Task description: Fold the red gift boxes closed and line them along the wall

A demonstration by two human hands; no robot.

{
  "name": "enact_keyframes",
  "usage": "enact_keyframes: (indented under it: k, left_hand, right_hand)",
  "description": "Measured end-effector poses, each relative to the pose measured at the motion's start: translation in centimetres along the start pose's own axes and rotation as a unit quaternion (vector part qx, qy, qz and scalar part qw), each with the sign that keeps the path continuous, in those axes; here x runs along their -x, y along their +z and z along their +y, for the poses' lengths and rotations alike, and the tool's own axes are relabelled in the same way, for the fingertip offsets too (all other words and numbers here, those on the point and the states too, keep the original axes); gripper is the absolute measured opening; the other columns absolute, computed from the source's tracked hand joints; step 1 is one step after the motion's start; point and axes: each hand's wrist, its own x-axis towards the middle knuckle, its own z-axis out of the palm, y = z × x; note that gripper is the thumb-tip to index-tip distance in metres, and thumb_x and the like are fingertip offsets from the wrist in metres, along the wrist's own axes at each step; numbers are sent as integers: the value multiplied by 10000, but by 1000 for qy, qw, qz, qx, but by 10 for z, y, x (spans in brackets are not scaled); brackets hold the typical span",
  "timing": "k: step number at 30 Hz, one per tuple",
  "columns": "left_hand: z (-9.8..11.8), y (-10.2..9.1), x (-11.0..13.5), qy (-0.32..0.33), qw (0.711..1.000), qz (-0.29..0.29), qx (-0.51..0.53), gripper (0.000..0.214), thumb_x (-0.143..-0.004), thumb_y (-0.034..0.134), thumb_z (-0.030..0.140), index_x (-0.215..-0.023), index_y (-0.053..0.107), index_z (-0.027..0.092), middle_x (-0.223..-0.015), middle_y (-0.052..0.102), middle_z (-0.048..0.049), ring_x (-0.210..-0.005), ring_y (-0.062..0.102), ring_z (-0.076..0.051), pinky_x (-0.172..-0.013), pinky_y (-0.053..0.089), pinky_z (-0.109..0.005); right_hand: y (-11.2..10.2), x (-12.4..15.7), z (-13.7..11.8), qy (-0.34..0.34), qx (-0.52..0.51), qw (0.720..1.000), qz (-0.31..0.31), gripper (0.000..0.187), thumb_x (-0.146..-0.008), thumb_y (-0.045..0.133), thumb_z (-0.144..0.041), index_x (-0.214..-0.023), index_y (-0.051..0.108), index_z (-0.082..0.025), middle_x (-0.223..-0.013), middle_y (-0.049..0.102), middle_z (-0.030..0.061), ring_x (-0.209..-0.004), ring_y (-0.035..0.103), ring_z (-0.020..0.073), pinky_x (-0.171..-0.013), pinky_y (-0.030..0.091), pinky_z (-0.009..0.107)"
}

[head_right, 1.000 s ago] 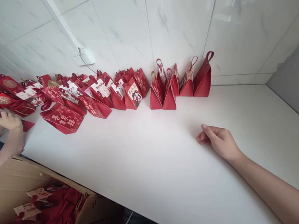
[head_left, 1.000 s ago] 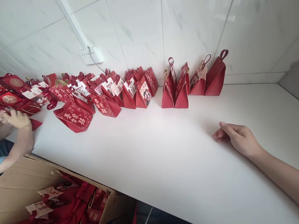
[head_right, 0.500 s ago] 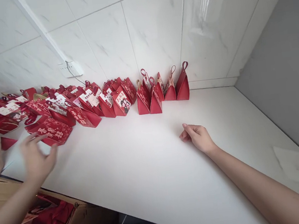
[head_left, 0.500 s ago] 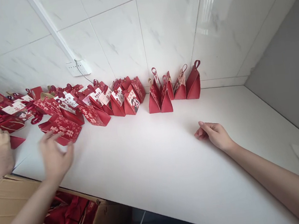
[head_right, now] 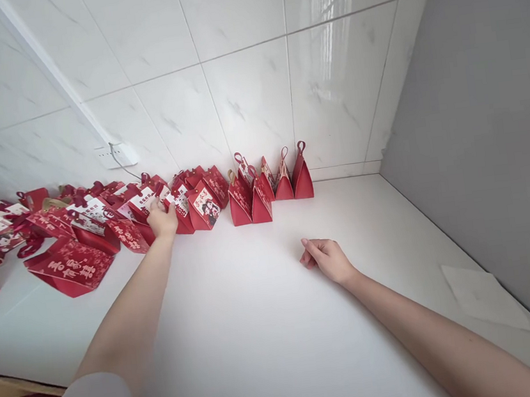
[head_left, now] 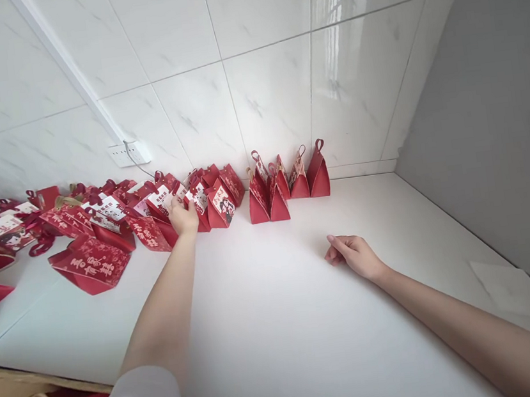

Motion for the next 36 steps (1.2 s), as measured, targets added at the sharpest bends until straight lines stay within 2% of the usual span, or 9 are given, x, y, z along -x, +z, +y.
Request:
enact_keyframes:
  k: [3,8,10,15,21,27,30,33,36]
  left_hand:
    - [2,-12,1,-63,996,49,-43,263,-858,571,309,-1023,645,118,-959,675,-157,-1003,607,-340,-950,422,-515]
    - [34,-54,-4,71,961,259,60,231,-951,489,312,-987,598,111,-901,625,-54,-857,558,-171,-888,437,-341]
    - [58,-65,-8,122,940,268,172,148,-932,529,242,-937,582,103,-857,597,-10,-816,527,-115,-859,439,-274]
    - [114,-40,16,93,872,21,480,184,-861,643,288,-915,591,120,-823,633,12,-758,575,-98,-770,490,-254]
    - [137,42,115,-17,841,-247,480,242,-758,744,393,-785,643,175,-725,647,8,-630,583,-123,-596,464,-241]
    - [125,78,180,-77,892,-132,425,572,-875,455,656,-605,575,167,-561,562,-6,-569,540,-144,-564,428,-262]
    - [112,85,192,4,889,-255,380,548,-859,487,655,-720,674,159,-754,687,-68,-795,647,-228,-704,491,-311]
    - [104,92,199,118,843,-378,363,584,-769,699,525,-1252,600,214,-1339,583,-101,-1248,530,-290,-984,457,-365]
    - [103,100,201,142,802,-467,345,808,-661,820,439,-1356,485,202,-1379,548,-120,-1268,512,-302,-1043,422,-404]
  right_hand:
    - [0,-1,1,-4,-2,1000,-1,611,-858,458,-714,-599,640,-191,-685,693,65,-587,616,178,-636,495,306]
    - [0,-1,1,-6,5,1000,-9,593,-880,453,-685,-596,626,-195,-675,688,52,-580,607,172,-646,476,303]
    - [0,-2,1,-8,8,1000,-9,587,-891,447,-673,-594,621,-196,-665,681,48,-581,604,171,-644,469,302]
    - [0,-2,-3,-29,21,999,-1,550,-911,428,-650,-683,651,-202,-643,653,29,-587,624,180,-636,465,300]
    - [0,8,-17,-116,78,990,-23,374,-964,415,-541,-936,630,-237,-796,675,6,-668,672,176,-694,479,300]
    - [0,0,-8,-123,88,988,24,248,-934,487,-456,-995,607,-247,-932,686,28,-681,641,170,-660,515,314]
    - [0,-11,3,-76,16,995,69,262,-897,530,-408,-1114,554,-264,-1139,659,51,-781,661,182,-649,553,323]
    - [-4,-19,8,-64,-72,992,87,368,-869,580,-438,-1189,518,-270,-1336,575,65,-981,653,207,-783,574,361]
    - [-9,-19,6,-79,-137,986,51,391,-903,514,-546,-1148,589,-251,-1262,645,54,-1095,628,231,-980,497,408]
